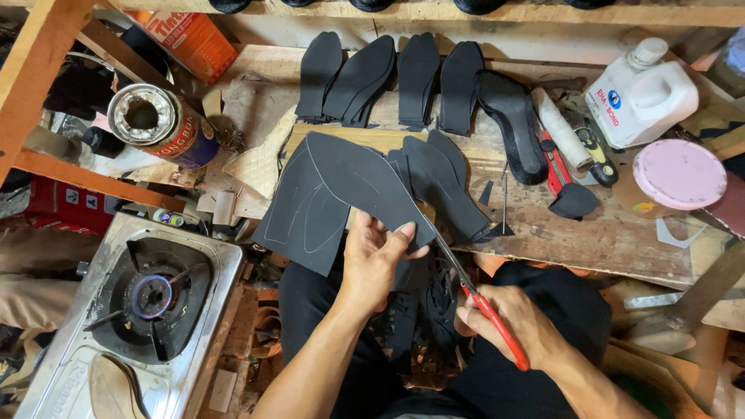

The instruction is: The person uses red-handled scissors to cut black rubber sheets along white shoe-shaped outlines. They rotate the sheets to follow the curves and trim multiple insoles, placing finished pieces on the workbench.

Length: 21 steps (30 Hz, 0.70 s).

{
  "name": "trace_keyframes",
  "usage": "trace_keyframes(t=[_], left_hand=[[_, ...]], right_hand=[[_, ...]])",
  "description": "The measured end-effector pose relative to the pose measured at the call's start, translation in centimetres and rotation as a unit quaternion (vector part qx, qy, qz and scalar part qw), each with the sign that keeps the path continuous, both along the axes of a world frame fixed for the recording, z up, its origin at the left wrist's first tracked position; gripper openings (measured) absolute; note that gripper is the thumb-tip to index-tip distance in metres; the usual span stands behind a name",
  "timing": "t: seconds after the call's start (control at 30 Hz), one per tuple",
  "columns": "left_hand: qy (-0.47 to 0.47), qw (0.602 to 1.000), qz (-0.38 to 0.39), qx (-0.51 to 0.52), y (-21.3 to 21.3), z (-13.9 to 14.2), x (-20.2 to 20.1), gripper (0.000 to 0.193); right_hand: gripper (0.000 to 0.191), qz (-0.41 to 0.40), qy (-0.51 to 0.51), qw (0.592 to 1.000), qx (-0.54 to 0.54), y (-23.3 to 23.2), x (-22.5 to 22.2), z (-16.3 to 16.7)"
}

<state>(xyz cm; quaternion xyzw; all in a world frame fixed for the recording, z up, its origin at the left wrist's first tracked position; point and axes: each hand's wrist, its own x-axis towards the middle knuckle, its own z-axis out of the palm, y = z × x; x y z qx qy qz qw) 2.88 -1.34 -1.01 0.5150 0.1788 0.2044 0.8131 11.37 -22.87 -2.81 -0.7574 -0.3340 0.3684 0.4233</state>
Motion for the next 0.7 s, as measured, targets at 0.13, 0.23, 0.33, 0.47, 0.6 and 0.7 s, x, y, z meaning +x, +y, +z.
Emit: trace_keyframes(t=[0.13, 0.23, 0.33, 0.47, 0.6, 0.7], left_hand=[[0.005, 1.000, 0.002, 0.003, 0.0, 0.1, 0.2, 0.038], [0.017, 1.000, 0.008, 0.001, 0.0, 0.4, 0.3, 0.039], [0.021, 1.000, 0.011, -0.001, 0.0, 0.7, 0.3, 0.041], [0.024, 1.000, 0.009, 0.004, 0.2, 0.8, 0.2, 0.040], [0.009, 1.000, 0.012, -0.007, 0.3, 0.6, 0.2, 0.038], [0.008, 1.000, 0.002, -0.008, 0.5, 0.4, 0.1, 0.040]], right_hand=[[0.026, -0.018, 0.004, 0.999, -0.031, 0.0, 0.0, -0.4], [0.024, -0.018, 0.011, 1.000, -0.018, -0.2, 0.1, -0.4], [0.022, -0.012, 0.000, 1.000, -0.003, -0.2, 0.1, -0.3], [0.024, -0.029, 0.018, 0.999, -0.025, -0.1, 0.0, -0.4], [0.030, -0.023, -0.046, 0.999, -0.014, -0.1, -0.2, -0.8], [0.031, -0.029, -0.045, 0.999, 0.009, -0.1, -0.3, -1.3]])
